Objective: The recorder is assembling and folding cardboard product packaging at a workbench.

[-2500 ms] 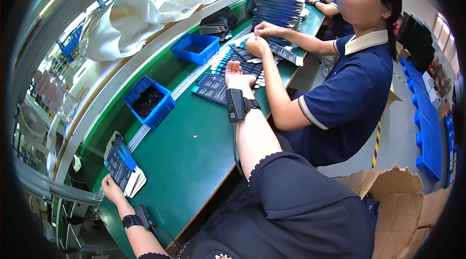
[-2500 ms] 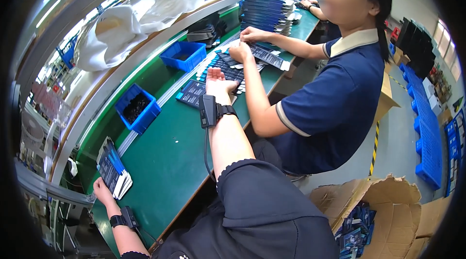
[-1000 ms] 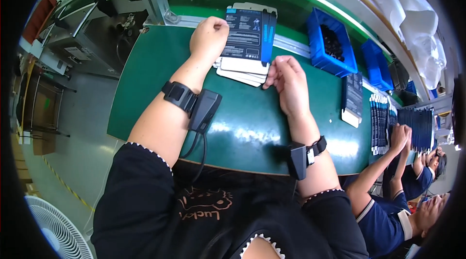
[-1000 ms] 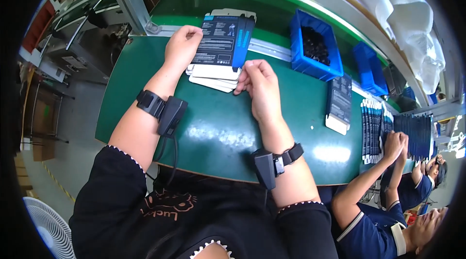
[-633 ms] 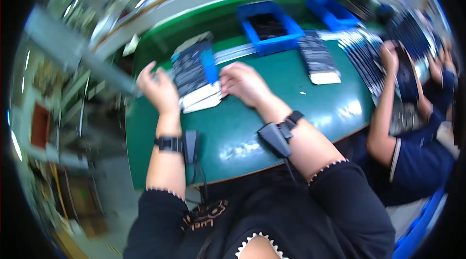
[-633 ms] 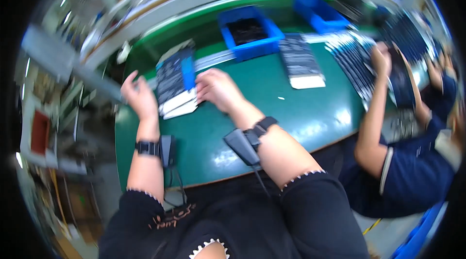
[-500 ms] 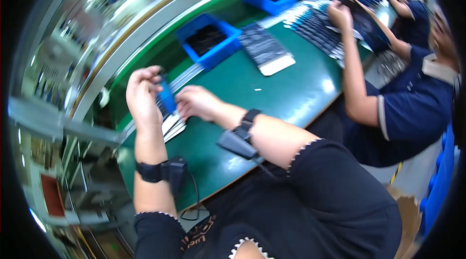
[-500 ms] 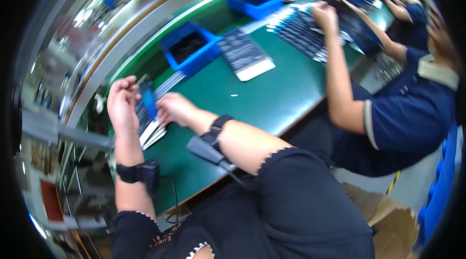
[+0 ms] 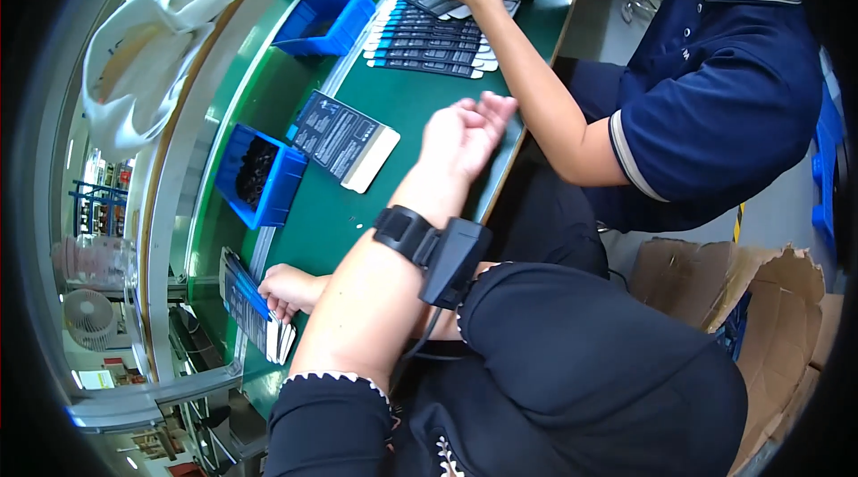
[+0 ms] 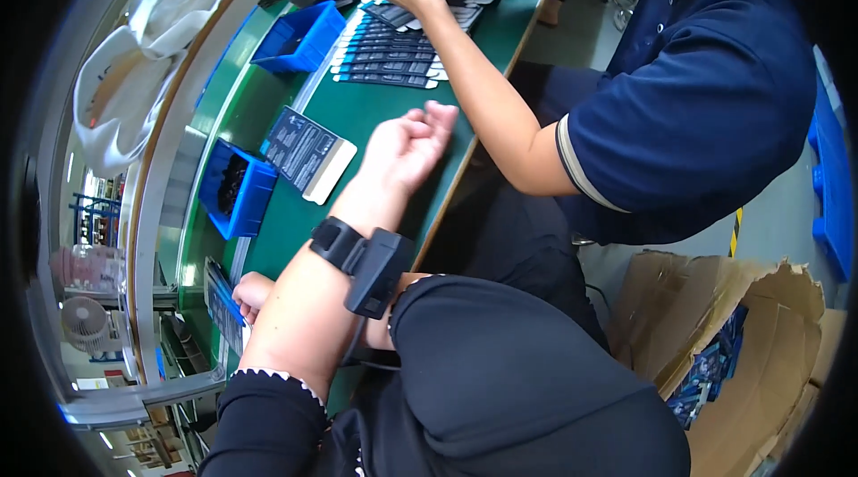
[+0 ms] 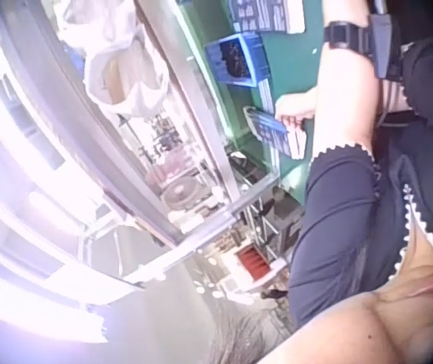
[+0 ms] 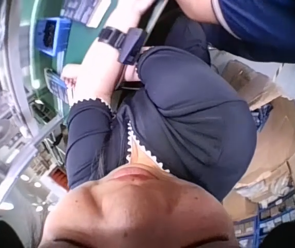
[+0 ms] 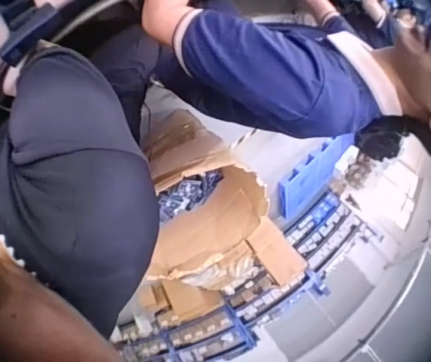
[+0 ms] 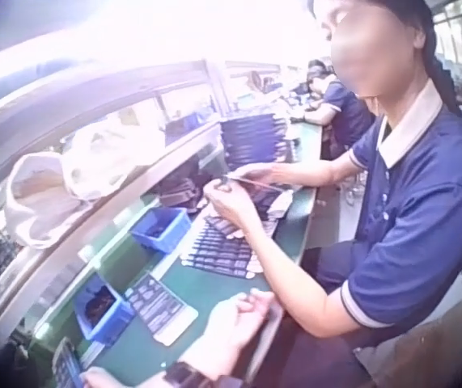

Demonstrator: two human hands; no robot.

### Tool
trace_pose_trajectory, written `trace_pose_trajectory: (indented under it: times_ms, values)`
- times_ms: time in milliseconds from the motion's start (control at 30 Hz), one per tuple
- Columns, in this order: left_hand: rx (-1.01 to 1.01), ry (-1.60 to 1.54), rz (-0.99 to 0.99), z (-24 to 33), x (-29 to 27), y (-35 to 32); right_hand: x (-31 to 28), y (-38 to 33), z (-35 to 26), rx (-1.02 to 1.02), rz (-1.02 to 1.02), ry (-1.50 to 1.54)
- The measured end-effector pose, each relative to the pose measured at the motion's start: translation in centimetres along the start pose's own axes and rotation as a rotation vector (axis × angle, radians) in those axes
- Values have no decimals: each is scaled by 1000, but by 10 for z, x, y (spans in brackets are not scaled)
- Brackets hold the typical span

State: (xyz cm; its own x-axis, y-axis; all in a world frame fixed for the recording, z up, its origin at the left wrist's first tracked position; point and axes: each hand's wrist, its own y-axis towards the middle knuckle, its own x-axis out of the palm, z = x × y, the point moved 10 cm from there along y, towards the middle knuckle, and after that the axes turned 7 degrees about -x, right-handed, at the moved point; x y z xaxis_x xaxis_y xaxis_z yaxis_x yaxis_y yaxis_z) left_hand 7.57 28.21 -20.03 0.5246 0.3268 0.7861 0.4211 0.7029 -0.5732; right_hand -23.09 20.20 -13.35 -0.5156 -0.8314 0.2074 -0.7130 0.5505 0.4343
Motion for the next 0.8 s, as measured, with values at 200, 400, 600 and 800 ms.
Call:
trace_pose_trajectory:
  times_ms: [200, 400, 600, 800]
  values:
    - [-193, 93, -205, 6, 0, 7, -214, -37, -135, -912, -623, -1403]
    - [-136, 251, -117, 3, -3, -6, -184, -82, -106, -815, -1048, -1084]
    - [55, 514, 91, 22, -2, -48, -177, -134, -188, -987, -427, -1657]
    - [-97, 1177, 252, 26, -50, -175, -79, -156, -187, -745, -34, -1066]
